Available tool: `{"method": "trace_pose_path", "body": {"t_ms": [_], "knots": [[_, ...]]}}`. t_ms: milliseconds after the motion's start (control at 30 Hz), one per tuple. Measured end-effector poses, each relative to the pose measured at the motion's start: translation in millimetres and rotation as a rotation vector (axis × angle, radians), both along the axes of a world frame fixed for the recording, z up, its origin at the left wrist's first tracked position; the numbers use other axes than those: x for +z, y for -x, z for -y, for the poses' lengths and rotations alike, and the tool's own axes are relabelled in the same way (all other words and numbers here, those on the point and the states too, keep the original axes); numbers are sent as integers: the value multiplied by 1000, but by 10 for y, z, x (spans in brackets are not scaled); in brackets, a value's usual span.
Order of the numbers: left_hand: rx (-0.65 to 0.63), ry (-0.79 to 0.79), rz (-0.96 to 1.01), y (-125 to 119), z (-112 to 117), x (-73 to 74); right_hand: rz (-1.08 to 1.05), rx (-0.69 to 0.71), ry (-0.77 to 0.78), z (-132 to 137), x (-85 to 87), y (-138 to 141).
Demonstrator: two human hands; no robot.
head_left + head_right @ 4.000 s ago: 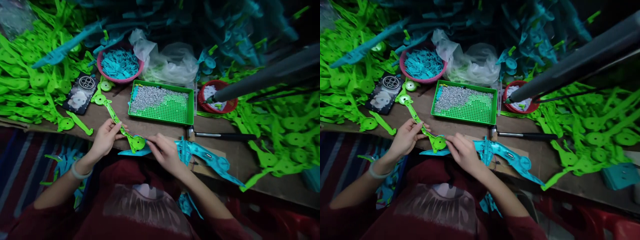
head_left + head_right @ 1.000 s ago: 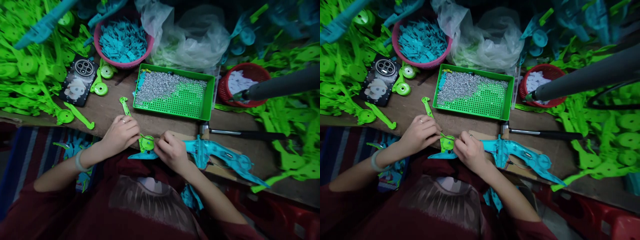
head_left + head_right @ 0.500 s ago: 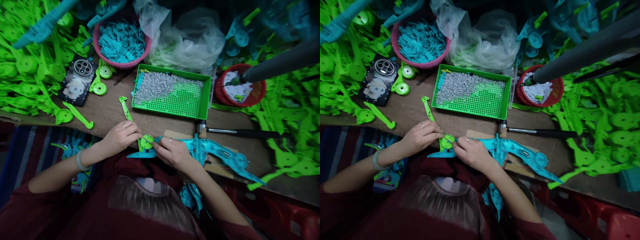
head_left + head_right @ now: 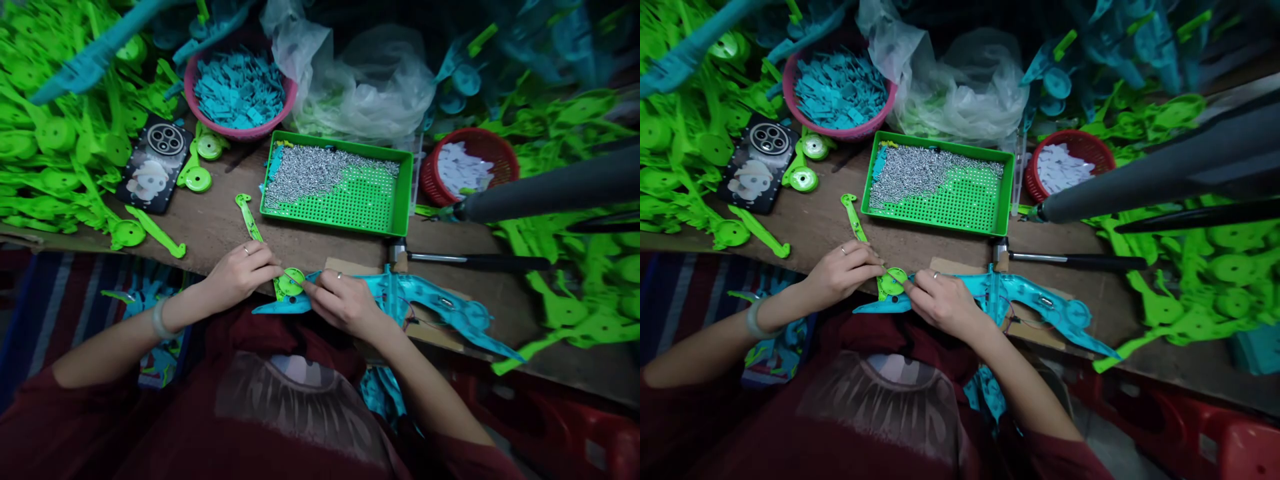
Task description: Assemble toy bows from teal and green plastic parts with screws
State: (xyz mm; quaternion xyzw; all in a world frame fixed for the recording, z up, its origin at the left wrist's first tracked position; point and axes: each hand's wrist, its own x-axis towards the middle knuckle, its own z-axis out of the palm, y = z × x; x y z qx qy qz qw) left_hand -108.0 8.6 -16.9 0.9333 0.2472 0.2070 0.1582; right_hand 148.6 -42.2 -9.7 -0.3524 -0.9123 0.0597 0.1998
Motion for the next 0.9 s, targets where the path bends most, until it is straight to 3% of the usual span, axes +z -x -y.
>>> {"method": "trace_pose_path", "body": {"t_ms": [633, 767, 900], "knots": [[18, 17, 68, 13, 32, -19, -45, -22, 31, 16, -28, -26], [3, 19, -3, 16, 2, 60, -98, -33, 82, 21, 20, 15], [-21, 16, -91, -8, -12, 183, -254, -164, 207, 40, 135, 170]]}}
